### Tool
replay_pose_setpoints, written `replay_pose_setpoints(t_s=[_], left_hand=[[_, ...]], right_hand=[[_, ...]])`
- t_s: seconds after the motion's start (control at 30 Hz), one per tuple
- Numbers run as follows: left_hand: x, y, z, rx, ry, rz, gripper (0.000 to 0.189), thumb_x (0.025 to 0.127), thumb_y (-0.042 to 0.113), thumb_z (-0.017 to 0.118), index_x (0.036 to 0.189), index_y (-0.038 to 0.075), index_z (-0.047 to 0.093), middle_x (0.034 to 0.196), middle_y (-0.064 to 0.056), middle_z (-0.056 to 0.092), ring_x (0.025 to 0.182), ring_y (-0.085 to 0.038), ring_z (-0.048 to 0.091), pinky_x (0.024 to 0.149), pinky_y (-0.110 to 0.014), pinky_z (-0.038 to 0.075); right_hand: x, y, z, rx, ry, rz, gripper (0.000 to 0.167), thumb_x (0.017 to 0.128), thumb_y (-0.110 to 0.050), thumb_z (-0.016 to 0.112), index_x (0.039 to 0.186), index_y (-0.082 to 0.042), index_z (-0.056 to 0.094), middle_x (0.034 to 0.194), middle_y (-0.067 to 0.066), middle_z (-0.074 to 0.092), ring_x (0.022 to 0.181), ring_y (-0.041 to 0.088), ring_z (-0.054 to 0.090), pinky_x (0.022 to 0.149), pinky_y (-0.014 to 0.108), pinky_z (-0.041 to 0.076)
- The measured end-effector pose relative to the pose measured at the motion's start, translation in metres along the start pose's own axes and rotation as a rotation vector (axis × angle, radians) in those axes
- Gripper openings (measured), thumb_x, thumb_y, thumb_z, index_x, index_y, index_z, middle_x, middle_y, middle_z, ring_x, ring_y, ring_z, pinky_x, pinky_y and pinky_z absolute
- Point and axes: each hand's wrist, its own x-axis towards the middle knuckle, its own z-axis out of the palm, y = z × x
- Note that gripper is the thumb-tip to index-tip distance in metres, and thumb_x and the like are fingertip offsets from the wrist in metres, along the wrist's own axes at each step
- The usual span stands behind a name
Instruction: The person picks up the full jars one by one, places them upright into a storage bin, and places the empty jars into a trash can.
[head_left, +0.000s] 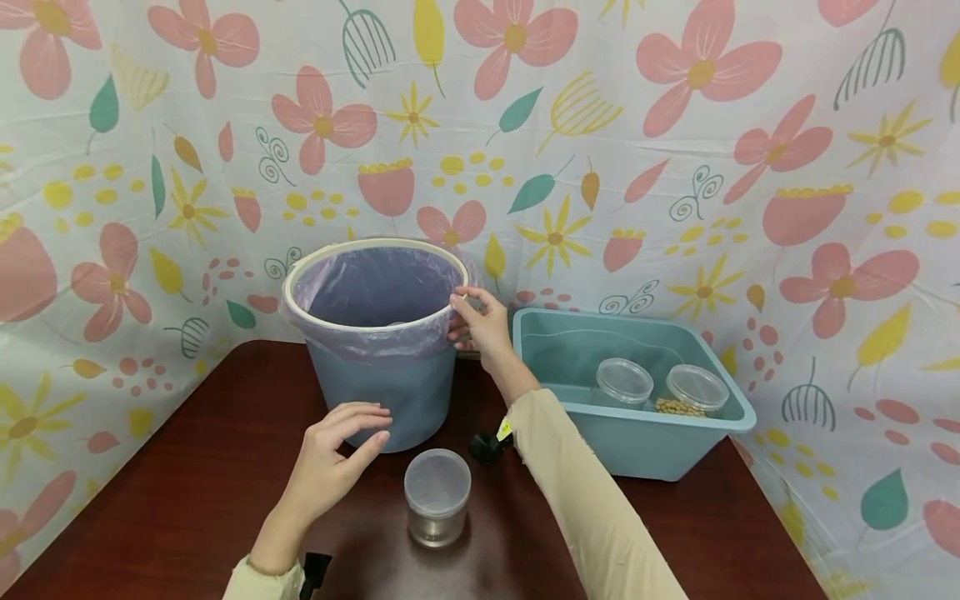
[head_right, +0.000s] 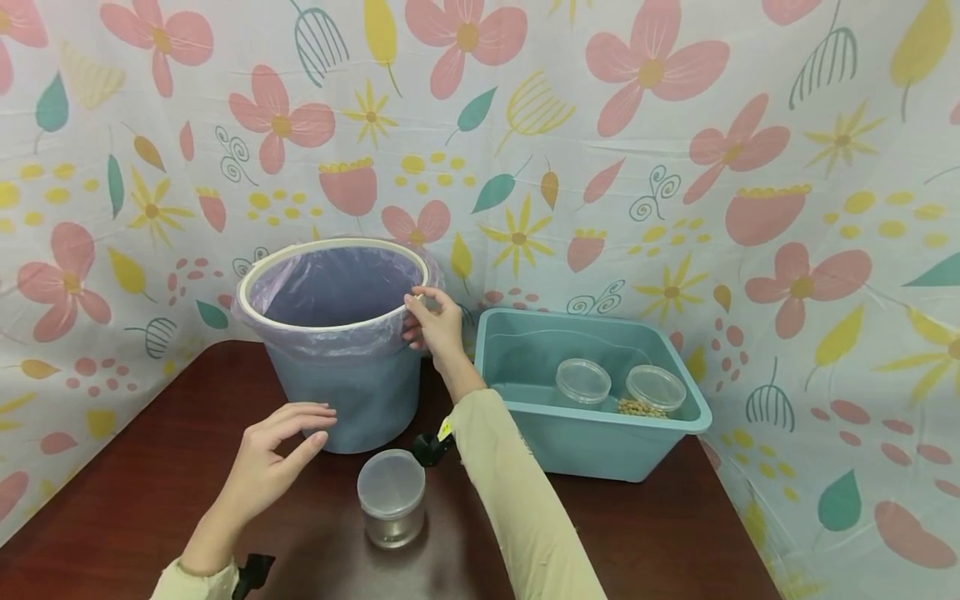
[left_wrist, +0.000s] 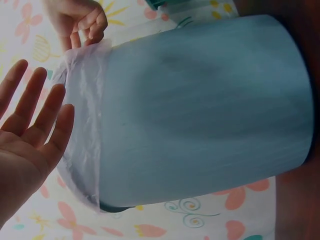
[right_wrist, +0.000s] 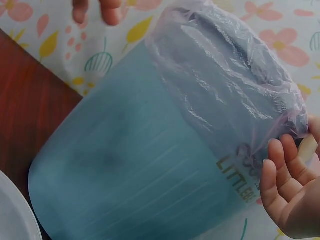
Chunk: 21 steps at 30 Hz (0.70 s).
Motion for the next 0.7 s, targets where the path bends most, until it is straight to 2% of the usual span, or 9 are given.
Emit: replay_pose_setpoints(t_s=[0.2,0.47,0.57,0.7], left_hand=[[-0.008,0.004,0.011,-0.006,0.014,-0.004,0.024,0.07,-0.009,0.069,0.091,0.003,0.068,0.096,-0.008,0.063,0.093,-0.025,0.057,0.085,-0.017,0.038],[-0.009,0.03,0.018,-0.019,0.006,-0.026,0.025,0.066,-0.013,0.068,0.089,-0.004,0.066,0.094,-0.014,0.063,0.087,-0.033,0.058,0.082,-0.016,0.04],[-0.013,0.027,0.023,-0.028,-0.003,-0.041,0.025,0.067,-0.012,0.068,0.09,-0.002,0.066,0.096,-0.013,0.062,0.088,-0.033,0.058,0.081,-0.02,0.042],[-0.026,0.009,0.033,-0.031,-0.031,-0.073,0.027,0.071,-0.006,0.069,0.096,0.003,0.066,0.102,-0.009,0.061,0.094,-0.029,0.058,0.079,-0.03,0.045]], right_hand=[[0.0,0.001,-0.001,-0.011,-0.008,-0.009,0.036,0.085,-0.021,0.062,0.119,-0.01,0.055,0.057,0.003,0.056,0.043,0.014,0.054,0.04,0.025,0.043],[0.0,0.001,-0.001,-0.007,0.0,-0.011,0.039,0.085,-0.022,0.063,0.12,-0.009,0.055,0.057,0.002,0.057,0.043,0.013,0.053,0.04,0.025,0.042],[0.001,0.001,-0.002,-0.004,0.007,-0.008,0.039,0.084,-0.022,0.063,0.12,-0.009,0.056,0.057,0.002,0.057,0.042,0.013,0.053,0.04,0.024,0.043],[0.001,0.001,-0.001,0.0,0.009,-0.006,0.039,0.084,-0.022,0.063,0.12,-0.01,0.056,0.057,0.002,0.058,0.043,0.012,0.053,0.04,0.024,0.043]])
